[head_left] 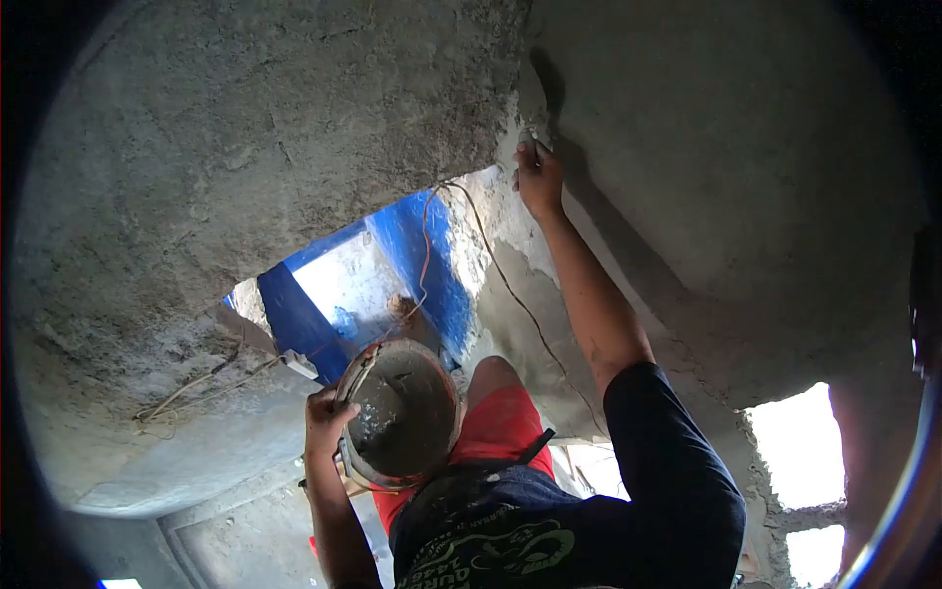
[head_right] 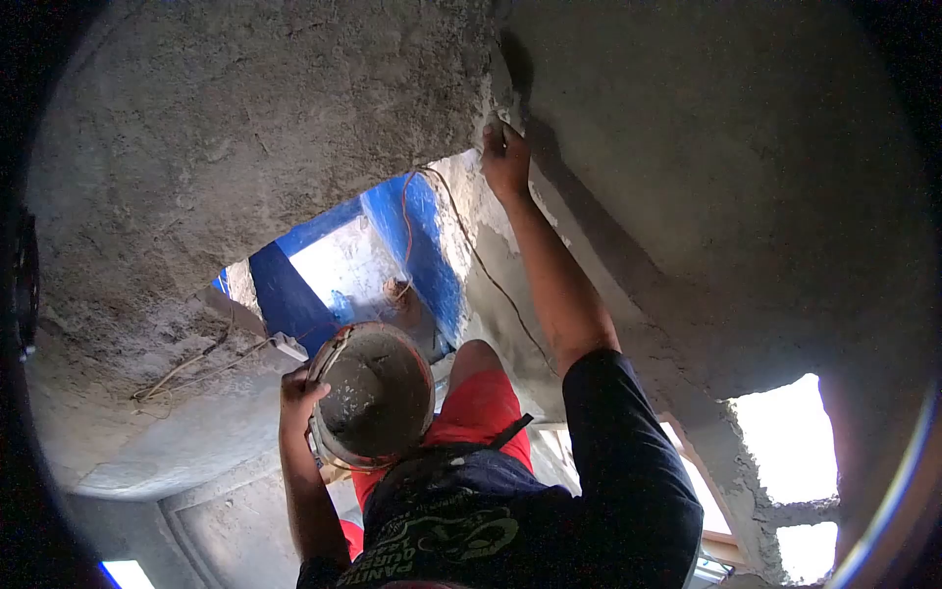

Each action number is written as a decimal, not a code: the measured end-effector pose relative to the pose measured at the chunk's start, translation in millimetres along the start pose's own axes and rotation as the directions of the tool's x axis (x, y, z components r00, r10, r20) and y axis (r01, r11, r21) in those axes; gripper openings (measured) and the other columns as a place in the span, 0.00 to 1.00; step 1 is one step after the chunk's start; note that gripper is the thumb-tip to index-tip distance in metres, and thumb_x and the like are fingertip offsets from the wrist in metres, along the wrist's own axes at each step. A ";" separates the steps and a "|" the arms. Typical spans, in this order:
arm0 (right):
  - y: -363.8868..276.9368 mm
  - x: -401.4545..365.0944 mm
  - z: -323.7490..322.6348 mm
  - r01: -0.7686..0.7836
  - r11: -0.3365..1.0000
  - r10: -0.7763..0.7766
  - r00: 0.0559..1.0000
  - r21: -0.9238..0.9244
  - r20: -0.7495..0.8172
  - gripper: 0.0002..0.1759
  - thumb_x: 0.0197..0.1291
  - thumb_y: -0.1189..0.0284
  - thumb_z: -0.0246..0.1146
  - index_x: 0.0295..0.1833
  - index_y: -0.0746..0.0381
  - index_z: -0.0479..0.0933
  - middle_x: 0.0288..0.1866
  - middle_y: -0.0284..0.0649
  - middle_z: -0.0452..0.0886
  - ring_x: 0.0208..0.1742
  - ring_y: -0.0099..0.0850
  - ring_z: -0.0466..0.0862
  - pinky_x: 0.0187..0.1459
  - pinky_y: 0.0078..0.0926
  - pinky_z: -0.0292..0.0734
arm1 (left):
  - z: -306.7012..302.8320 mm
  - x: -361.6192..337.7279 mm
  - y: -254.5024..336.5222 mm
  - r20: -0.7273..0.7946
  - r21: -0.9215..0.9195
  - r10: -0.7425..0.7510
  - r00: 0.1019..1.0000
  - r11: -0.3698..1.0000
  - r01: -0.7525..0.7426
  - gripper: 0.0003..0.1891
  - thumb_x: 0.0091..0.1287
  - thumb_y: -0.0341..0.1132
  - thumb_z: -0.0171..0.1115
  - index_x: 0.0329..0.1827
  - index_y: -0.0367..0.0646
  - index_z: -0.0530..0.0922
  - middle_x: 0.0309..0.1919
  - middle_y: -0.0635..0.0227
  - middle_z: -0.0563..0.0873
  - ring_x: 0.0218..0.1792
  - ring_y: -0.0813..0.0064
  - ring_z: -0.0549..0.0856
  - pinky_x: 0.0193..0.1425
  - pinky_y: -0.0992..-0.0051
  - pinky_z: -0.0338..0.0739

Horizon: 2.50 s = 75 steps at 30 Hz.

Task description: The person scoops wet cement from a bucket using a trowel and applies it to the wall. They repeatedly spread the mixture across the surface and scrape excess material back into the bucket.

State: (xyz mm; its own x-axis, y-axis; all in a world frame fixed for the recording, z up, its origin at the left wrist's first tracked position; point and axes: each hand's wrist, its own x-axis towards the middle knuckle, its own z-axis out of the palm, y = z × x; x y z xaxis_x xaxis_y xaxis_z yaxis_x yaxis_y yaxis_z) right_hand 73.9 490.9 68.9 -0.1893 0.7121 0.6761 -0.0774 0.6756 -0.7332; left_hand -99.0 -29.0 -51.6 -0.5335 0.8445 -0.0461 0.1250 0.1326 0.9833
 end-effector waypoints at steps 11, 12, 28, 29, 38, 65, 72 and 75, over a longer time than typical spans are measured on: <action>-27.4 15.1 9.1 -0.375 0.924 0.372 0.927 0.078 0.045 0.17 0.76 0.59 0.55 0.40 0.62 0.75 0.27 0.34 0.77 0.17 0.21 0.74 0.18 0.24 0.69 | 12.5 8.8 5.0 0.001 -0.064 -0.005 1.000 0.998 0.005 0.13 0.53 0.28 0.69 0.42 0.34 0.86 0.27 0.81 0.80 0.28 0.87 0.74 0.33 0.80 0.67; -28.0 12.3 9.7 -0.391 0.920 0.390 0.920 0.038 0.027 0.18 0.76 0.58 0.55 0.40 0.62 0.75 0.27 0.34 0.77 0.17 0.21 0.73 0.18 0.24 0.68 | 16.4 10.6 10.7 0.003 -0.067 -0.014 1.000 0.998 0.014 0.13 0.53 0.28 0.69 0.42 0.34 0.86 0.27 0.81 0.80 0.28 0.87 0.74 0.33 0.80 0.67; -47.8 -22.0 -23.1 -0.318 0.948 0.316 0.943 -0.001 0.104 0.18 0.75 0.57 0.57 0.39 0.61 0.70 0.24 0.35 0.75 0.15 0.23 0.73 0.15 0.25 0.68 | 17.9 -0.1 23.0 -0.050 -0.085 -0.003 0.999 0.996 -0.001 0.04 0.51 0.28 0.69 0.28 0.38 0.83 0.23 0.81 0.76 0.27 0.85 0.73 0.32 0.77 0.65; -58.9 -15.6 -20.5 -0.320 0.947 0.319 0.942 -0.005 0.102 0.18 0.75 0.57 0.57 0.39 0.61 0.70 0.24 0.35 0.75 0.15 0.23 0.73 0.15 0.25 0.68 | 19.7 0.5 26.2 -0.046 -0.086 -0.006 0.999 0.996 0.002 0.04 0.51 0.28 0.69 0.28 0.38 0.83 0.23 0.81 0.76 0.27 0.85 0.73 0.32 0.77 0.65; -11.3 18.1 33.6 -0.207 0.879 0.198 0.978 -0.429 -0.068 0.21 0.72 0.61 0.55 0.43 0.73 0.76 0.39 0.64 0.83 0.46 0.63 0.83 0.47 0.53 0.78 | 20.7 4.1 17.8 -0.030 -0.064 0.056 0.998 0.996 -0.058 0.05 0.53 0.27 0.70 0.31 0.35 0.84 0.24 0.79 0.75 0.28 0.85 0.71 0.32 0.77 0.64; -58.8 25.0 7.2 0.063 0.560 0.076 0.989 -0.826 0.127 0.18 0.68 0.66 0.55 0.42 0.73 0.79 0.39 0.64 0.82 0.43 0.59 0.84 0.46 0.52 0.78 | 22.7 5.4 4.1 -0.047 -0.099 0.066 0.997 0.993 -0.070 0.06 0.53 0.28 0.70 0.28 0.35 0.82 0.20 0.80 0.75 0.25 0.85 0.71 0.30 0.76 0.65; -58.9 -16.5 6.4 -0.184 0.665 0.365 0.926 -0.724 0.100 0.21 0.70 0.62 0.54 0.45 0.74 0.78 0.47 0.65 0.81 0.47 0.57 0.84 0.50 0.51 0.79 | 15.1 -9.0 12.6 -0.123 -0.179 -0.004 0.992 0.984 -0.019 0.04 0.53 0.25 0.70 0.28 0.38 0.82 0.20 0.83 0.73 0.23 0.89 0.68 0.27 0.79 0.60; -79.2 -3.9 5.8 -0.024 0.591 0.094 0.995 -0.806 0.040 0.22 0.70 0.63 0.55 0.41 0.77 0.76 0.39 0.66 0.82 0.40 0.59 0.85 0.43 0.53 0.80 | 16.1 -8.9 11.6 -0.195 -0.206 0.012 0.981 0.977 -0.053 0.05 0.53 0.26 0.70 0.25 0.39 0.80 0.19 0.82 0.72 0.23 0.88 0.68 0.27 0.78 0.60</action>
State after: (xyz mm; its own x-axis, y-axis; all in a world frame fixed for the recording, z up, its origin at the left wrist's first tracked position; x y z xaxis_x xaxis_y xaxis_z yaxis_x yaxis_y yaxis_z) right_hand 75.1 433.5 123.9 -0.2347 0.7643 0.6006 0.7478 0.5367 -0.3908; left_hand -79.3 -26.7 -42.6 -0.6845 0.7290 0.0008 -0.0219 -0.0217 0.9995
